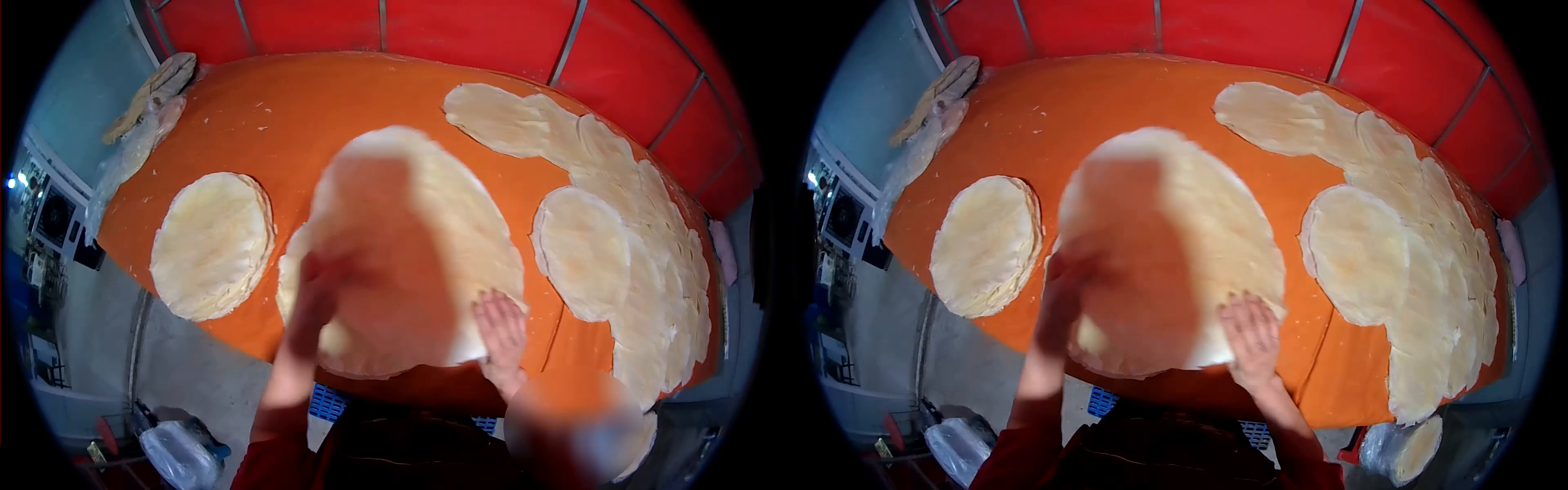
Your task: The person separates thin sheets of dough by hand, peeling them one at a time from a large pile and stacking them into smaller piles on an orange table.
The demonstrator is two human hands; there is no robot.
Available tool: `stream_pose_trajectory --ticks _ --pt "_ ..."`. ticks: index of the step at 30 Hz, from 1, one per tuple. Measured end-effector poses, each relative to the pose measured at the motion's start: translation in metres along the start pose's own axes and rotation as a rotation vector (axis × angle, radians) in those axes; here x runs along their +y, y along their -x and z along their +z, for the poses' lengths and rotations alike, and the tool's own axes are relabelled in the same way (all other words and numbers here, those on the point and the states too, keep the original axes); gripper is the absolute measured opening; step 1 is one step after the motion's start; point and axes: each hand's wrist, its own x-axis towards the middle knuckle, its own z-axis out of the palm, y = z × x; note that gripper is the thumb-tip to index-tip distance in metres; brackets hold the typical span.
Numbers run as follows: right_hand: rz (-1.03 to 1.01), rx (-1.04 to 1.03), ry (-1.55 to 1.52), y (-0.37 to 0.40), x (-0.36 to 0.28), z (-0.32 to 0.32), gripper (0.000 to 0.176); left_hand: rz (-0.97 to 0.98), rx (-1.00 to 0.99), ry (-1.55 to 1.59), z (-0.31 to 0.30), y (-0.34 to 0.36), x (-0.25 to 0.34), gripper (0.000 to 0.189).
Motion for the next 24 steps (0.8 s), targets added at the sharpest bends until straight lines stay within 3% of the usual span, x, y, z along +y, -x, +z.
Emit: stream_pose_trajectory --ticks 2,3,4,5,6,9,14,18,20,21,22,24 --pt "-0.102 -0.057 -0.017 -0.016 -0.026 0.025 0.039 -0.054 0.189 -0.170 -0.055 0.020 -0.003 0.021" --pt "-0.142 -0.094 -0.049 -0.017 -0.035 0.038 0.037 -0.154 0.258 -0.054 -0.090 0.034 -0.026 0.023" --pt "-0.190 -0.152 -0.023 -0.005 -0.037 0.060 0.037 -0.255 0.257 -0.326 -0.119 0.047 -0.046 0.032" --pt "-0.241 -0.212 0.007 0.016 -0.037 0.092 0.038 -0.146 0.360 -0.396 -0.139 0.062 -0.078 0.043" --pt "-0.290 -0.270 0.041 0.030 -0.037 0.112 0.039 -0.117 0.242 -0.629 -0.162 0.076 -0.104 0.053" --pt "-0.279 -0.226 0.010 0.046 -0.036 0.124 0.040 -0.018 0.399 -0.660 -0.154 0.087 -0.116 0.054" --pt "-0.226 -0.221 -0.006 0.043 -0.055 0.120 0.042 0.059 0.357 -0.395 -0.181 0.085 -0.123 0.053" --pt "-0.169 -0.352 -0.181 0.040 -0.058 0.109 0.050 -0.158 0.443 -1.006 -0.148 0.087 -0.089 0.072" --pt "-0.124 -0.496 -0.417 0.037 -0.042 0.088 0.053 0.185 0.343 -1.179 -0.145 0.087 -0.083 0.080" --pt "-0.011 -0.539 -0.528 0.038 -0.030 0.069 0.060 0.217 0.407 -1.218 -0.135 0.092 -0.073 0.081" --pt "0.057 -0.505 -0.397 0.041 -0.016 0.045 0.048 0.253 0.478 -1.257 -0.129 0.095 -0.067 0.082" --pt "0.239 -0.575 0.098 0.045 0.040 0.017 0.046 0.246 0.543 -1.085 -0.148 0.100 -0.076 0.079"
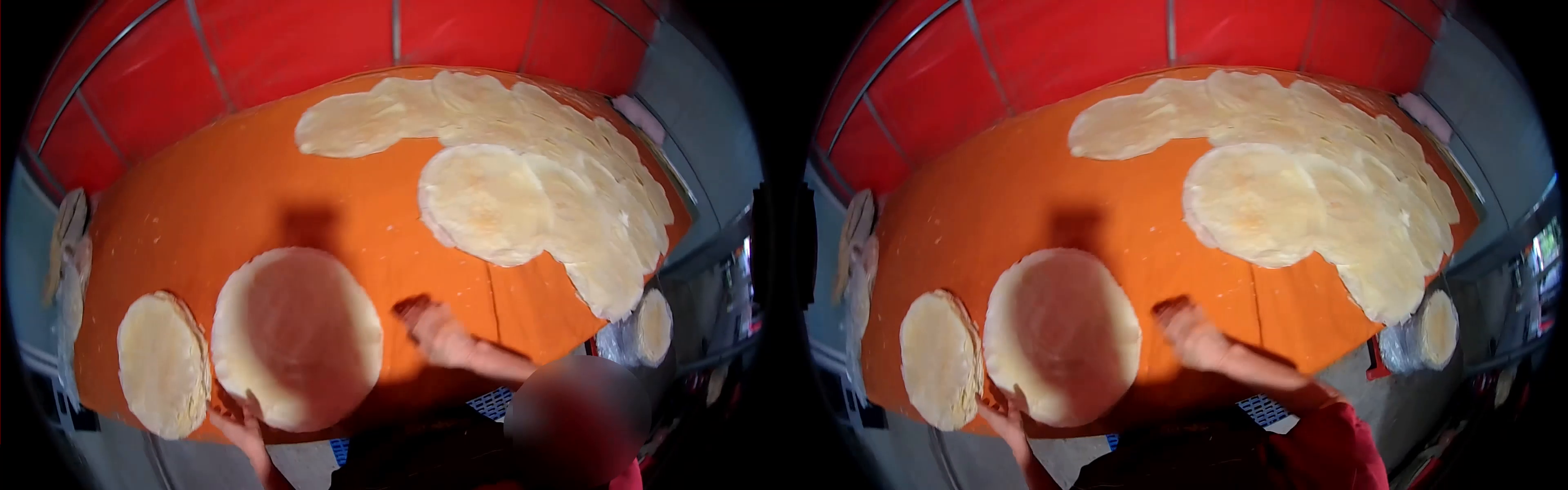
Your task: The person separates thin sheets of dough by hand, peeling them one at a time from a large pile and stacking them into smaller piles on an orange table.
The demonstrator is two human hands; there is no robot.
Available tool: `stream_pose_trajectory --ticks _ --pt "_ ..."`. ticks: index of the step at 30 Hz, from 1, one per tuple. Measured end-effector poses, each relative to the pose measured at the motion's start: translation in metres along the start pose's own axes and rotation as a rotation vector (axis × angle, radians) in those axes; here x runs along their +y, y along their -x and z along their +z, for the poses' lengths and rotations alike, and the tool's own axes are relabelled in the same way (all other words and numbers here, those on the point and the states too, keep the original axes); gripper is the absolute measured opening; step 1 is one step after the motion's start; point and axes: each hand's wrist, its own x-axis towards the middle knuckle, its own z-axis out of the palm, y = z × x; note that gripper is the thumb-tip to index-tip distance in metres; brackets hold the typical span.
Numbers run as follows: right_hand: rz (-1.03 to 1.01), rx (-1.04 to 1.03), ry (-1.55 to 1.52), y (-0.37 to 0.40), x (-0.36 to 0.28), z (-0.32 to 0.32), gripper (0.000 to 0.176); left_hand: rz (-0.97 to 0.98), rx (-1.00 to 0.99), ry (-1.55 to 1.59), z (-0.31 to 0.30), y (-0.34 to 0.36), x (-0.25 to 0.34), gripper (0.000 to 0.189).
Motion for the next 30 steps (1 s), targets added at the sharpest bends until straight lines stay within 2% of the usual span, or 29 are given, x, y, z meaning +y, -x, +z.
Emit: stream_pose_trajectory --ticks 1,2,4,5,6,7,8,9,10,11,12,13,14,15,16,17,18,20,23,24,26,27,30 --pt "0.111 0.048 0.130 0.004 0.033 -0.017 0.040 0.113 0.077 -0.266 0.003 -0.001 0.024 0.071" --pt "0.215 0.088 0.260 0.012 0.067 -0.033 0.035 0.045 -0.003 -0.135 0.011 0.001 0.045 0.068" --pt "0.227 0.708 0.642 0.023 0.149 0.000 0.021 -0.106 -0.144 0.117 0.029 0.005 0.080 0.063" --pt "0.261 0.588 0.536 0.027 0.178 0.003 0.021 0.021 -0.159 0.114 0.048 0.009 0.084 0.057" --pt "0.289 0.470 0.428 0.030 0.203 0.004 0.022 -0.123 -0.236 0.227 0.067 0.015 0.112 0.050" --pt "0.314 0.348 0.319 0.030 0.219 0.002 0.022 -0.043 -0.350 0.252 0.081 0.023 0.159 0.043" --pt "0.268 0.285 0.243 0.030 0.224 -0.009 0.017 -0.046 -0.467 0.276 0.100 0.031 0.174 0.039" --pt "0.222 0.223 0.168 0.031 0.220 -0.028 0.012 -0.183 -0.645 0.365 0.112 0.039 0.198 0.037" --pt "0.173 0.165 0.096 0.029 0.216 -0.045 0.008 -0.179 -0.789 0.500 0.132 0.049 0.202 0.036" --pt "0.081 0.202 0.183 0.031 0.207 -0.051 0.003 -0.202 -0.936 0.773 0.151 0.063 0.207 0.038" --pt "-0.029 0.330 0.184 0.038 0.190 -0.052 0.002 -0.253 -1.054 0.825 0.156 0.068 0.235 0.043" --pt "-0.106 0.214 0.198 0.048 0.170 -0.054 0.003 -0.496 -1.145 1.041 0.164 0.077 0.258 0.045" --pt "-0.154 0.117 0.201 0.061 0.141 -0.069 0.009 -0.717 -1.150 1.212 0.172 0.084 0.277 0.045" --pt "-0.156 0.011 0.147 0.076 0.126 -0.056 0.020 -0.941 -1.138 1.382 0.180 0.089 0.290 0.046" --pt "-0.050 -0.161 -0.022 0.088 0.118 -0.034 0.031 -0.903 -1.142 1.378 0.197 0.090 0.292 0.047" --pt "0.085 -0.375 -0.098 0.088 0.099 -0.055 0.044 -0.863 -1.147 1.376 0.224 0.090 0.285 0.048" --pt "0.061 -0.296 -0.130 0.094 0.089 -0.073 0.059 -0.833 -1.147 1.400 0.232 0.092 0.287 0.048" --pt "0.073 -0.006 -0.293 0.095 0.088 -0.064 0.066 -0.785 -1.144 1.472 0.237 0.098 0.296 0.048" --pt "0.131 0.401 -0.348 0.071 0.080 -0.075 0.051 -0.670 -1.194 1.483 0.240 0.098 0.296 0.046" --pt "0.194 0.296 -0.336 0.066 0.079 -0.076 0.045 -0.620 -1.222 1.467 0.243 0.097 0.294 0.045" --pt "0.331 0.086 -0.306 0.061 0.079 -0.078 0.033 -0.661 -1.152 1.362 0.247 0.099 0.291 0.043" --pt "0.314 0.111 -0.255 0.061 0.083 -0.077 0.022 -0.682 -1.115 1.311 0.248 0.101 0.289 0.042" --pt "0.364 -0.047 -0.319 0.048 0.103 -0.085 0.027 -0.755 -1.189 1.300 0.246 0.114 0.274 0.040"
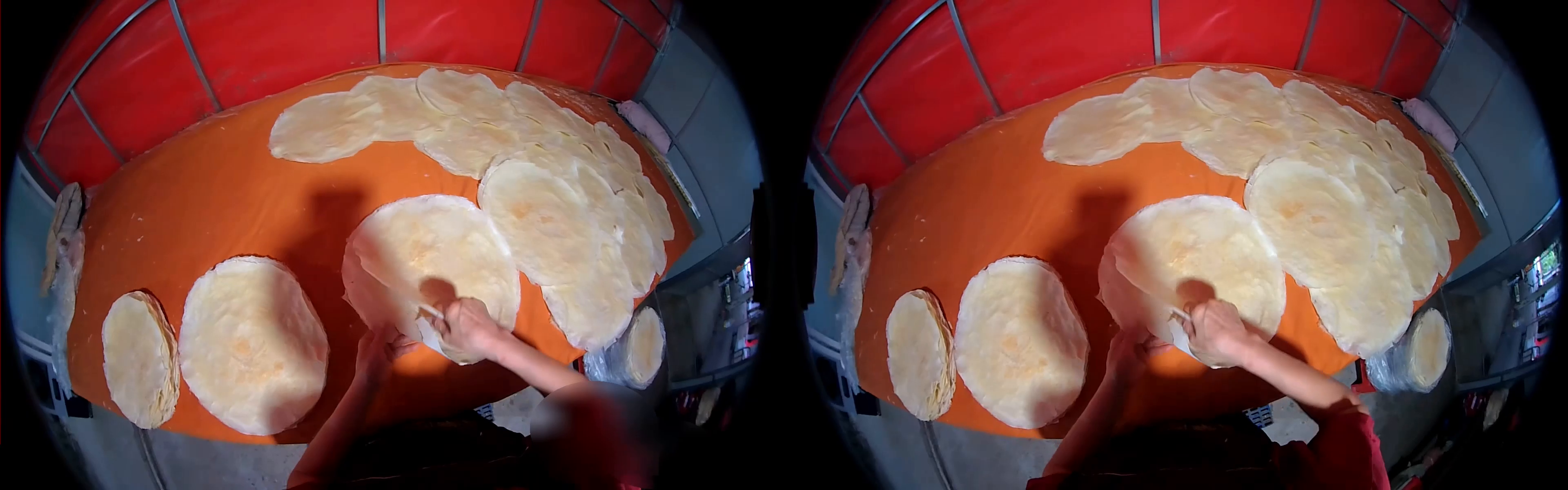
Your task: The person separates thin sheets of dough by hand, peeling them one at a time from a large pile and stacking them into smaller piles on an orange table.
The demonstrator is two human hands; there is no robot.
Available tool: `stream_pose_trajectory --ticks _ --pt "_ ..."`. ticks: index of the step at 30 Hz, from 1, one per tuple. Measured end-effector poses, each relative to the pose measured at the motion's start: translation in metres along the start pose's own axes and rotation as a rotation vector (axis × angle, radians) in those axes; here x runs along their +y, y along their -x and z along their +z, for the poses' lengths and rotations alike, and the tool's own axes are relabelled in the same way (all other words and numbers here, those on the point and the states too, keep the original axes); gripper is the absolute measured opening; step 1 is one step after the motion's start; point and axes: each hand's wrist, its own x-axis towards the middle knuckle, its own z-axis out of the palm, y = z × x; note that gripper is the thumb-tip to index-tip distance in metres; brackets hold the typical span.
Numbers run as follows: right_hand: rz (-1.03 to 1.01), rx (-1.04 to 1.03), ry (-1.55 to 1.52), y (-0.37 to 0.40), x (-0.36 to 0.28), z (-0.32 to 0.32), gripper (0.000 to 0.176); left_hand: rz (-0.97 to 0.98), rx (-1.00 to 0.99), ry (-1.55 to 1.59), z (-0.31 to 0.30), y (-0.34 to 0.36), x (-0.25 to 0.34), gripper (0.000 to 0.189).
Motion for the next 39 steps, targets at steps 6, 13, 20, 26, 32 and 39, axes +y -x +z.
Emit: stream_pose_trajectory --ticks 6,13,20,26,32,39 --pt "0.056 0.354 -0.533 -0.038 0.032 -0.088 0.016 -0.088 0.341 0.067 -0.034 0.003 -0.021 0.042" --pt "-0.346 0.374 0.610 -0.006 -0.018 -0.070 0.007 -0.055 0.167 0.173 -0.043 0.002 -0.015 0.051" --pt "-0.321 0.262 0.617 0.026 -0.007 0.085 0.036 0.074 0.035 0.198 -0.055 -0.037 0.024 0.050" --pt "-0.290 0.274 0.263 0.065 0.009 0.082 0.056 0.155 0.277 -0.279 -0.043 -0.061 0.021 0.031" --pt "-0.446 0.479 0.235 0.046 -0.003 0.074 0.049 0.557 0.320 -0.556 -0.030 0.014 0.122 0.024" --pt "-0.878 0.484 0.181 -0.045 -0.151 0.113 0.036 0.744 0.784 -0.257 -0.117 0.196 0.200 0.036"
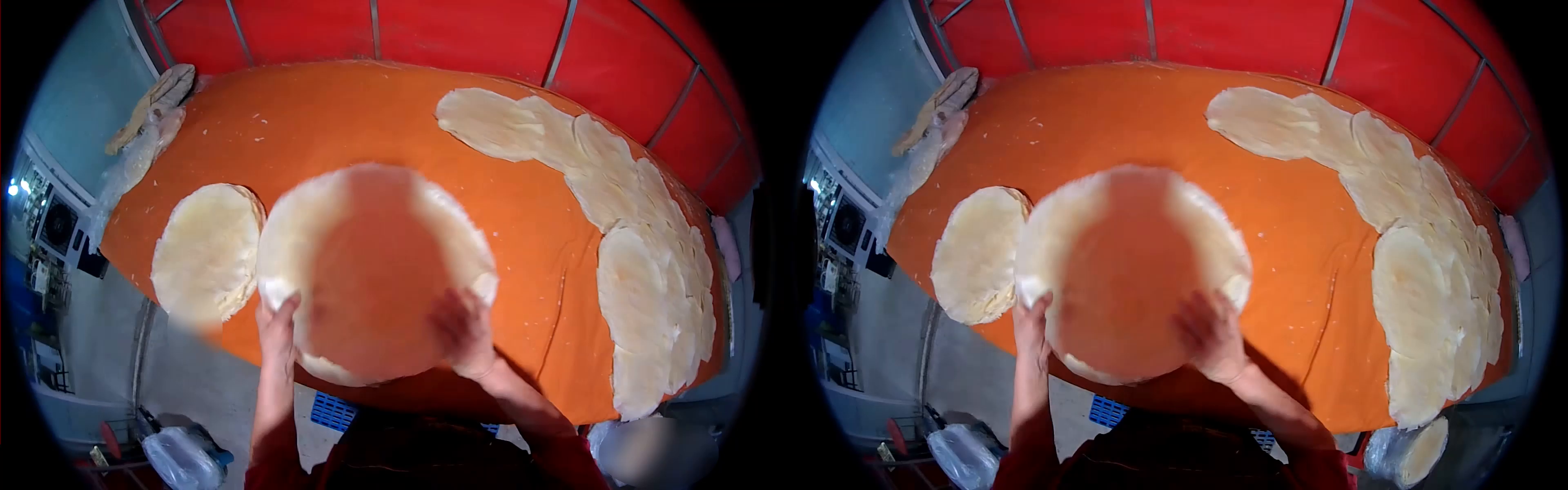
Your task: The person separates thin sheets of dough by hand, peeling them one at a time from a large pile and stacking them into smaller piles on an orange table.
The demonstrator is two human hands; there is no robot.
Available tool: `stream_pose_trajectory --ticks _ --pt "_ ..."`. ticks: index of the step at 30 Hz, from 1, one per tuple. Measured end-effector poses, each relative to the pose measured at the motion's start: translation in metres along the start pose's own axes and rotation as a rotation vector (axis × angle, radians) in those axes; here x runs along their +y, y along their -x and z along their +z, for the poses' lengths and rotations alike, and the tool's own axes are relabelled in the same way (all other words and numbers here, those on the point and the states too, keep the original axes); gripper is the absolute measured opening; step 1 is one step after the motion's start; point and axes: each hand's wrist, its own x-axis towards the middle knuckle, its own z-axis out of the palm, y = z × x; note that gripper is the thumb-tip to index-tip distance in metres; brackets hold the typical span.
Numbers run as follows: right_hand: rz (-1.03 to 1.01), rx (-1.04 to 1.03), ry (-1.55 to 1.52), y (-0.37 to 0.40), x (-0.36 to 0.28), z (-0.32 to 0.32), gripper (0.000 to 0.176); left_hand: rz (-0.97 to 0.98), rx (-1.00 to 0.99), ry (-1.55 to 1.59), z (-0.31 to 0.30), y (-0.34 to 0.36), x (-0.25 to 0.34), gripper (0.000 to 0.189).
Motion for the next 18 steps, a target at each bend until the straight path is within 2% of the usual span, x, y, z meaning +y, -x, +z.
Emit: stream_pose_trajectory --ticks 1,2,3,4,5,6,8,9,10,13,15,17,18 --pt "-0.059 -0.082 -0.006 0.003 -0.012 0.022 0.036 -0.058 0.159 -0.196 -0.036 -0.003 -0.023 0.042" --pt "-0.096 -0.133 -0.050 0.009 -0.020 0.040 0.035 0.057 0.110 -0.324 -0.078 -0.006 -0.063 0.046" --pt "-0.133 -0.189 -0.089 0.017 -0.026 0.058 0.034 -0.351 0.204 -1.011 -0.116 -0.011 -0.080 0.053" --pt "-0.139 -0.234 -0.026 0.032 -0.032 0.082 0.037 -0.120 0.201 -1.023 -0.141 -0.010 -0.099 0.059" --pt "-0.118 -0.174 -0.051 0.037 -0.035 0.084 0.041 0.040 0.166 -1.070 -0.137 -0.012 -0.095 0.064" --pt "-0.114 -0.213 -0.040 0.033 -0.036 0.081 0.042 0.202 0.135 -1.119 -0.132 -0.015 -0.091 0.069" --pt "-0.119 -0.247 -0.028 0.033 -0.035 0.076 0.044 0.394 0.027 -1.284 -0.059 -0.022 -0.037 0.076" --pt "-0.119 -0.229 -0.025 0.035 -0.035 0.080 0.044 0.590 -0.129 -1.233 -0.056 -0.043 -0.057 0.079" --pt "-0.115 -0.210 -0.020 0.036 -0.034 0.082 0.044 0.524 -0.271 -1.419 -0.029 -0.053 -0.048 0.077" --pt "-0.098 -0.267 -0.021 0.037 -0.031 0.078 0.044 0.569 -0.580 -1.583 0.037 -0.083 -0.079 0.074" --pt "-0.022 -0.287 -0.044 0.034 -0.024 0.073 0.043 0.484 -0.744 -1.661 0.059 -0.093 -0.105 0.073" --pt "0.044 -0.254 -0.080 0.034 -0.017 0.076 0.042 0.348 -0.836 -1.748 0.070 -0.092 -0.113 0.072" --pt "0.021 -0.339 -0.070 0.038 -0.015 0.079 0.043 0.263 -0.842 -1.781 0.083 -0.083 -0.099 0.072"
